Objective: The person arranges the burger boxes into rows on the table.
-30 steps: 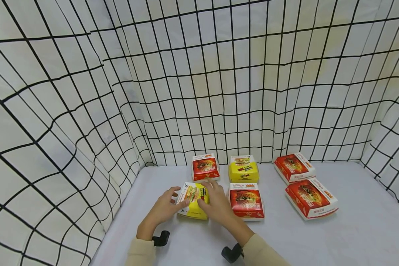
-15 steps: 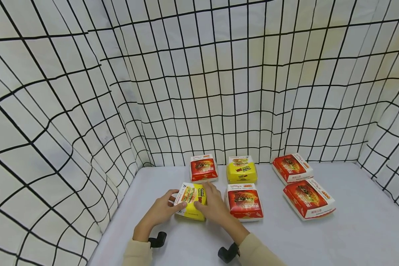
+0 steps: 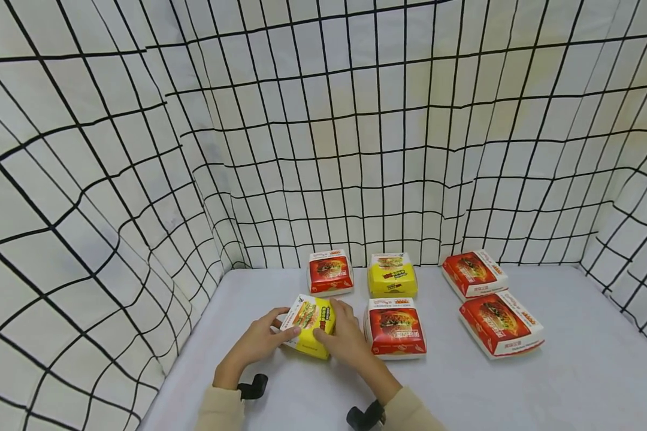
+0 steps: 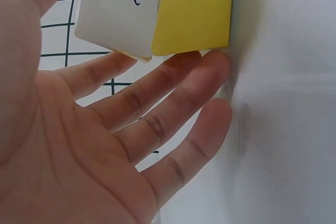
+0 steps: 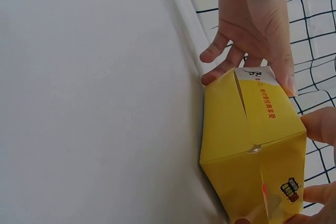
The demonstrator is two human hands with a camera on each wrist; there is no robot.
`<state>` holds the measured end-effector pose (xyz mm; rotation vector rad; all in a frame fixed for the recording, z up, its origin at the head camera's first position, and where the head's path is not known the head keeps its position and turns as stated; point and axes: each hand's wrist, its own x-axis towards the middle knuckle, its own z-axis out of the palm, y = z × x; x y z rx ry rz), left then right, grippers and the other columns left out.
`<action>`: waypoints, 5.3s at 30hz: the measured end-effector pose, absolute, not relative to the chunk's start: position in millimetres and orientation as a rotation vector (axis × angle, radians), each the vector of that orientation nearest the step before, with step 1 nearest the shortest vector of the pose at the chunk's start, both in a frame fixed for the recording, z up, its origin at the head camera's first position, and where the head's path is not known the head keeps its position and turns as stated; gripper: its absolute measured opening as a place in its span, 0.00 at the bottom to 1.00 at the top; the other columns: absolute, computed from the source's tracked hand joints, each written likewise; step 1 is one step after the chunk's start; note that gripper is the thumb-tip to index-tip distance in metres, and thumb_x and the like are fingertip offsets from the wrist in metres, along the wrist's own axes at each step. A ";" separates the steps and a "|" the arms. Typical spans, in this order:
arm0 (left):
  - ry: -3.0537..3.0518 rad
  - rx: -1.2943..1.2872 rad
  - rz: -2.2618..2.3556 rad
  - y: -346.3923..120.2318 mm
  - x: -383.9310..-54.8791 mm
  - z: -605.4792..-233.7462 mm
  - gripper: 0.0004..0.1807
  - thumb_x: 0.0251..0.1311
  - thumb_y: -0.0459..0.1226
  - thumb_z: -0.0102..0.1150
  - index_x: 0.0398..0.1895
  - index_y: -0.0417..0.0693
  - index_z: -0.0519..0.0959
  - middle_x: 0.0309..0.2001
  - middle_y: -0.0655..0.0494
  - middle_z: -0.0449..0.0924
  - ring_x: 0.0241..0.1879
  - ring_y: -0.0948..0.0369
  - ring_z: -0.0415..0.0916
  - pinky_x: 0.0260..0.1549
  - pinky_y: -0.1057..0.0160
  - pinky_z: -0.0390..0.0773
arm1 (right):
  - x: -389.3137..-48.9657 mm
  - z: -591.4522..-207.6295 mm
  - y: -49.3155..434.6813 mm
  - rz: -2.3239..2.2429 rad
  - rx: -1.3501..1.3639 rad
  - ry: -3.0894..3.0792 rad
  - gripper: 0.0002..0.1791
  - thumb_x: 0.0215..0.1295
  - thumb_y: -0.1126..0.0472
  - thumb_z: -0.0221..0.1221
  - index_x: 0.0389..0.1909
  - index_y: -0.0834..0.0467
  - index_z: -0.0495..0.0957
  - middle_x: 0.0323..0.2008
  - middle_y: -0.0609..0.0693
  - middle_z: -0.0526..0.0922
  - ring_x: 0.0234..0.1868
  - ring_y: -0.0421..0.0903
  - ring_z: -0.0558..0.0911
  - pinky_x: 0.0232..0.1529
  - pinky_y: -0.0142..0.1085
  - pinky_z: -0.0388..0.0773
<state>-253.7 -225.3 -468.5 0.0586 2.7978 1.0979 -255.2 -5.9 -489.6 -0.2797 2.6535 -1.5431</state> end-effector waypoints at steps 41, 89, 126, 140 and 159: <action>2.699 0.075 1.337 -239.2 -262.1 -478.9 0.32 0.67 0.55 0.62 0.69 0.50 0.74 0.48 0.48 0.82 0.35 0.59 0.80 0.31 0.60 0.79 | -245.6 -488.0 -4.3 -1.430 -0.284 2.694 0.51 0.59 0.46 0.71 0.77 0.62 0.57 0.67 0.67 0.64 0.62 0.59 0.74 0.59 0.58 0.77; 2.720 -0.013 1.173 -234.3 -252.4 -464.7 0.35 0.69 0.60 0.57 0.72 0.54 0.69 0.46 0.51 0.81 0.34 0.57 0.81 0.34 0.58 0.73 | -244.3 -496.0 -1.7 -1.544 -0.343 2.633 0.38 0.78 0.47 0.50 0.78 0.64 0.53 0.72 0.69 0.63 0.71 0.65 0.69 0.69 0.64 0.65; 2.841 -0.008 1.244 -227.6 -260.0 -476.8 0.26 0.76 0.53 0.51 0.72 0.59 0.71 0.52 0.48 0.82 0.36 0.59 0.77 0.34 0.61 0.76 | -242.5 -496.1 0.7 -1.543 -0.288 2.569 0.44 0.71 0.44 0.60 0.75 0.62 0.51 0.69 0.68 0.62 0.55 0.59 0.78 0.60 0.62 0.74; 2.758 0.024 1.162 -235.1 -254.8 -460.0 0.41 0.63 0.58 0.65 0.76 0.57 0.66 0.60 0.48 0.81 0.46 0.57 0.82 0.44 0.48 0.81 | -242.2 -494.9 2.6 -1.528 -0.290 2.610 0.42 0.76 0.44 0.54 0.79 0.62 0.50 0.70 0.66 0.61 0.64 0.61 0.74 0.66 0.65 0.68; 2.654 0.184 1.210 -240.5 -254.9 -464.2 0.44 0.62 0.57 0.67 0.79 0.58 0.61 0.64 0.41 0.76 0.53 0.52 0.81 0.47 0.45 0.81 | -239.7 -494.0 0.5 -1.486 -0.337 2.625 0.42 0.75 0.48 0.54 0.80 0.62 0.49 0.61 0.66 0.63 0.46 0.57 0.77 0.47 0.55 0.77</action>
